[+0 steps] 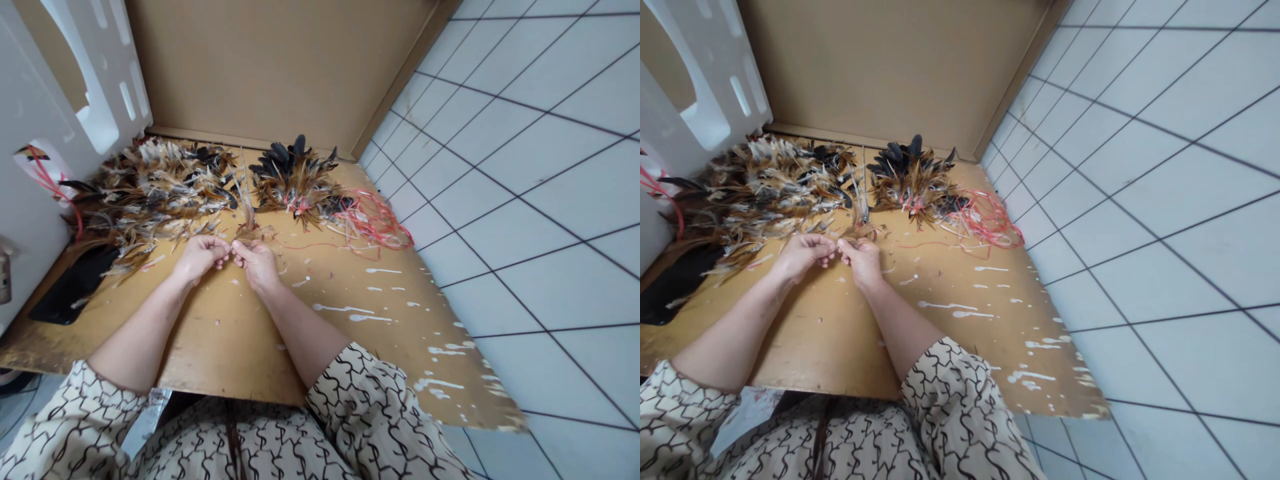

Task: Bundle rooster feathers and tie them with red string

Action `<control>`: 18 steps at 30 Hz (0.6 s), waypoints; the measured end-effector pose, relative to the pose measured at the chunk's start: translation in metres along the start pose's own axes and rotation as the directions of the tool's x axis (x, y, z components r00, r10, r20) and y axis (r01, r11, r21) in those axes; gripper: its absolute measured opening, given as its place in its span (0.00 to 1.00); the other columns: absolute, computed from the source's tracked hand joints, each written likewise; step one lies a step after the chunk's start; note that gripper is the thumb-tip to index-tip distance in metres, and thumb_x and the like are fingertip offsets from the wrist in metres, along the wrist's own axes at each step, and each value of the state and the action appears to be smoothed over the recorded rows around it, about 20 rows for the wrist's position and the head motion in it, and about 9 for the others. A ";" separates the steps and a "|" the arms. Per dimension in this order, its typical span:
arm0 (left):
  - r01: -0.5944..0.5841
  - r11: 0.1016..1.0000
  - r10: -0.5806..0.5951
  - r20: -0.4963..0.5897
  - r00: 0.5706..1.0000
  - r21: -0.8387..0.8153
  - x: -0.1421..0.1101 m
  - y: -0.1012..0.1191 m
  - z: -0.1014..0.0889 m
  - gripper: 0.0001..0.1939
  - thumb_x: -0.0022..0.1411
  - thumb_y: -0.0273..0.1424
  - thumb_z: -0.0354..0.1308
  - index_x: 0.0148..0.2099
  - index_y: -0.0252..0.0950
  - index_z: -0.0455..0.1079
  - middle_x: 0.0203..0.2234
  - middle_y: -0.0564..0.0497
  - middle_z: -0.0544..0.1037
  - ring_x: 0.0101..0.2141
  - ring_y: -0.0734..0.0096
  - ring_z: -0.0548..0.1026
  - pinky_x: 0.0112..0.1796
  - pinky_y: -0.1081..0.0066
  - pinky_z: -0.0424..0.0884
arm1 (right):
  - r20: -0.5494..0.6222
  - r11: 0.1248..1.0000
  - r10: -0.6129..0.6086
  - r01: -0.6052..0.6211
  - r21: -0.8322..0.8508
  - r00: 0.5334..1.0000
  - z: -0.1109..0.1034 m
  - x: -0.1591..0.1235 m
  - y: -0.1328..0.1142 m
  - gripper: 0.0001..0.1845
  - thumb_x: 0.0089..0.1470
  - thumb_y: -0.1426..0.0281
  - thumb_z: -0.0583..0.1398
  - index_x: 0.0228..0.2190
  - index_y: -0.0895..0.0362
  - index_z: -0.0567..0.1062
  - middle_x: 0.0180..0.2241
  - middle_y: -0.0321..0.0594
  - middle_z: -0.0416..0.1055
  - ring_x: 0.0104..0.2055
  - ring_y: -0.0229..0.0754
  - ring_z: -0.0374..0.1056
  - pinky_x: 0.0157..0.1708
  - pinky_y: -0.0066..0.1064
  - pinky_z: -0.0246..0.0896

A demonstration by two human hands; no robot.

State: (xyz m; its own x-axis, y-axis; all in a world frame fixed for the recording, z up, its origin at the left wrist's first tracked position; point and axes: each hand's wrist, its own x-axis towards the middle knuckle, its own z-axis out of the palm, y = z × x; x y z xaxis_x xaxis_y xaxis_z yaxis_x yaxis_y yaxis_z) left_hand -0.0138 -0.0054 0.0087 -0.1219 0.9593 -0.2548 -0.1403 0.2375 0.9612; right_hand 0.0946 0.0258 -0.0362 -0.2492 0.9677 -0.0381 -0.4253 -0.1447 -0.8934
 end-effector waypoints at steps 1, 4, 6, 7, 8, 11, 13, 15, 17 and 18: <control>-0.002 1.000 0.002 0.000 1.000 0.003 0.000 0.000 0.000 0.08 0.33 0.25 0.66 0.17 0.31 0.68 0.10 0.56 0.69 0.12 0.83 0.62 0.17 0.78 0.60 | 0.003 1.000 -0.004 0.004 -0.005 1.000 0.000 0.000 0.000 0.12 0.33 0.67 0.65 0.12 0.59 0.68 0.10 0.29 0.60 0.13 0.27 0.52 0.16 0.24 0.42; -0.002 1.000 0.002 0.001 1.000 -0.008 0.000 -0.001 0.001 0.07 0.35 0.24 0.65 0.18 0.31 0.68 0.09 0.56 0.69 0.12 0.83 0.62 0.17 0.79 0.60 | 0.008 1.000 -0.004 0.004 -0.009 1.000 0.000 0.001 0.000 0.13 0.33 0.66 0.65 0.11 0.58 0.67 0.10 0.29 0.59 0.14 0.27 0.52 0.16 0.25 0.42; 0.021 0.999 -0.021 0.004 1.000 -0.035 0.000 -0.001 0.001 0.07 0.36 0.24 0.65 0.19 0.31 0.68 0.10 0.55 0.70 0.12 0.82 0.64 0.17 0.79 0.61 | 0.016 1.000 -0.004 0.005 -0.003 1.000 -0.001 0.000 0.000 0.14 0.33 0.65 0.66 0.11 0.58 0.67 0.11 0.29 0.59 0.14 0.27 0.52 0.16 0.25 0.43; 0.042 0.998 -0.042 0.009 0.999 -0.051 0.000 -0.001 0.001 0.07 0.37 0.23 0.65 0.19 0.31 0.69 0.11 0.55 0.71 0.12 0.82 0.65 0.17 0.79 0.62 | 0.024 1.000 -0.008 0.008 -0.002 1.000 -0.001 0.000 -0.001 0.15 0.33 0.65 0.66 0.11 0.58 0.67 0.11 0.29 0.60 0.14 0.27 0.53 0.16 0.25 0.43; 0.068 0.995 -0.067 0.013 0.998 -0.068 0.000 -0.001 0.001 0.07 0.38 0.23 0.65 0.19 0.30 0.69 0.11 0.54 0.71 0.13 0.81 0.66 0.18 0.79 0.63 | 0.034 1.000 -0.013 0.013 -0.003 0.999 -0.001 0.000 -0.001 0.15 0.33 0.64 0.65 0.11 0.58 0.66 0.11 0.29 0.60 0.15 0.28 0.53 0.16 0.25 0.44; 0.144 0.981 -0.142 0.026 0.989 -0.128 0.001 -0.002 0.000 0.05 0.42 0.21 0.62 0.20 0.30 0.69 0.13 0.51 0.74 0.15 0.78 0.70 0.19 0.78 0.67 | 0.063 1.000 -0.009 0.010 -0.012 0.998 -0.001 -0.001 -0.003 0.16 0.34 0.63 0.65 0.10 0.58 0.66 0.12 0.30 0.60 0.15 0.28 0.53 0.17 0.25 0.44; 0.171 0.970 -0.168 0.032 0.985 -0.173 0.002 -0.002 -0.001 0.05 0.44 0.18 0.59 0.20 0.30 0.69 0.13 0.50 0.73 0.14 0.78 0.70 0.19 0.77 0.68 | 0.071 1.000 -0.002 0.003 -0.010 0.997 0.000 -0.001 -0.004 0.16 0.34 0.63 0.65 0.11 0.58 0.67 0.12 0.30 0.60 0.15 0.28 0.52 0.17 0.25 0.43; 0.183 0.961 -0.179 0.037 0.983 -0.207 0.003 -0.001 -0.001 0.06 0.45 0.17 0.57 0.20 0.29 0.69 0.12 0.51 0.72 0.13 0.79 0.68 0.19 0.77 0.68 | 0.070 1.000 -0.001 0.001 0.001 0.998 0.000 -0.001 -0.004 0.14 0.33 0.63 0.65 0.12 0.58 0.68 0.13 0.31 0.62 0.16 0.28 0.53 0.17 0.25 0.43; 0.199 0.955 -0.193 0.046 0.980 -0.222 0.003 -0.001 -0.001 0.07 0.46 0.16 0.57 0.20 0.29 0.69 0.11 0.53 0.70 0.12 0.81 0.66 0.18 0.78 0.68 | 0.066 1.000 -0.001 0.000 0.010 0.998 0.000 -0.001 -0.004 0.14 0.33 0.63 0.65 0.12 0.59 0.68 0.14 0.31 0.62 0.16 0.28 0.53 0.17 0.25 0.43; 0.211 0.952 -0.204 0.054 0.977 -0.222 0.003 0.000 -0.001 0.07 0.46 0.16 0.57 0.20 0.29 0.69 0.11 0.53 0.70 0.12 0.81 0.65 0.18 0.78 0.68 | 0.064 1.000 0.004 -0.005 0.011 0.998 -0.001 -0.001 -0.004 0.14 0.33 0.64 0.65 0.12 0.59 0.68 0.14 0.31 0.62 0.17 0.28 0.53 0.17 0.25 0.43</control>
State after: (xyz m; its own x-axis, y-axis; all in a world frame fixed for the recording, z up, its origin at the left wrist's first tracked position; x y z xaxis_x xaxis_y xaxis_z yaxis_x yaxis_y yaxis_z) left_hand -0.0151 -0.0027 0.0074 -0.0373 0.8974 -0.4396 -0.3778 0.3946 0.8376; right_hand 0.0967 0.0257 -0.0332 -0.3064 0.9518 -0.0125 -0.4340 -0.1514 -0.8881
